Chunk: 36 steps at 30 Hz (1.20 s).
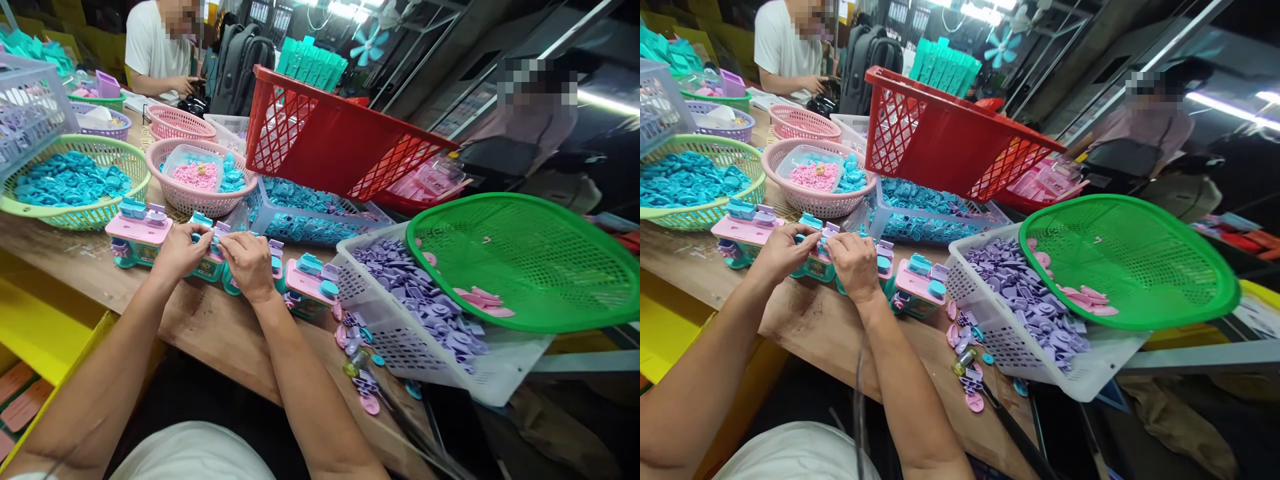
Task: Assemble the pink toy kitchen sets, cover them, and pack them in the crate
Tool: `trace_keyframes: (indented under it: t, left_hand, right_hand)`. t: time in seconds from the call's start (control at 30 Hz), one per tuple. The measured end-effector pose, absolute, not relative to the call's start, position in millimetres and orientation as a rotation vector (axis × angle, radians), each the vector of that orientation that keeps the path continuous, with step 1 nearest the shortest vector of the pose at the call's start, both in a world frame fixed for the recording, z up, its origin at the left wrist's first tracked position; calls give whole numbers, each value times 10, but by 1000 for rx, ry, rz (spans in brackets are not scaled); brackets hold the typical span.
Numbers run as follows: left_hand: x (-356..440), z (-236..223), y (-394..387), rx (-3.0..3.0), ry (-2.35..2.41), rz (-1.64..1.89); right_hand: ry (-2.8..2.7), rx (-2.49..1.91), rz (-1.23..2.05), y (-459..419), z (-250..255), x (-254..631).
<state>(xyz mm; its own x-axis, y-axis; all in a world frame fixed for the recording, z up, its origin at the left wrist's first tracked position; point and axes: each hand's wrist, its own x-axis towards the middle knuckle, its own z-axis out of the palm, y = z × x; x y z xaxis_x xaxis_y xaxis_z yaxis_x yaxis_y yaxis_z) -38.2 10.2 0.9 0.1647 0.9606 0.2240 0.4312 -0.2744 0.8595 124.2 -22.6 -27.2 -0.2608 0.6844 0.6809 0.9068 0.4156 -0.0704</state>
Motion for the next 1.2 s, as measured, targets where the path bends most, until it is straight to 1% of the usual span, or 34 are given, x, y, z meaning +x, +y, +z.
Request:
trace_keyframes:
  t: [0.27, 0.53, 0.63, 0.73, 0.83, 0.93, 1.1, 1.2]
  left_hand:
    - [-376, -25, 91, 1774, 1308, 1083]
    - [-392, -69, 95, 1601, 1262, 1113]
    - [-391, -85, 99, 1597, 1239, 1110]
    - [-356, -85, 43, 1726, 1348, 1109]
    - [-294, -58, -62, 1913, 1537, 993]
    - [-249, -11, -145, 1962, 1617, 861]
    - [-254, 78, -185, 1917, 1662, 827]
    - [-334, 166, -197, 1906, 1638, 830]
  right_hand:
    - [-2051, -1359, -429, -227, -234, 1241]
    - [-2070, -1442, -383, -270, -170, 1223]
    - [-2092, -1403, -454, -339, -189, 1203]
    - [-2080, -1341, -597, -415, -224, 1150]
    - [-2042, -1332, -669, -453, -249, 1078]
    - [-2052, -1357, -654, -455, -259, 1016]
    - [-2107, -1354, -625, -483, -215, 1021]
    - [-2255, -1375, -607, -487, -26, 1077]
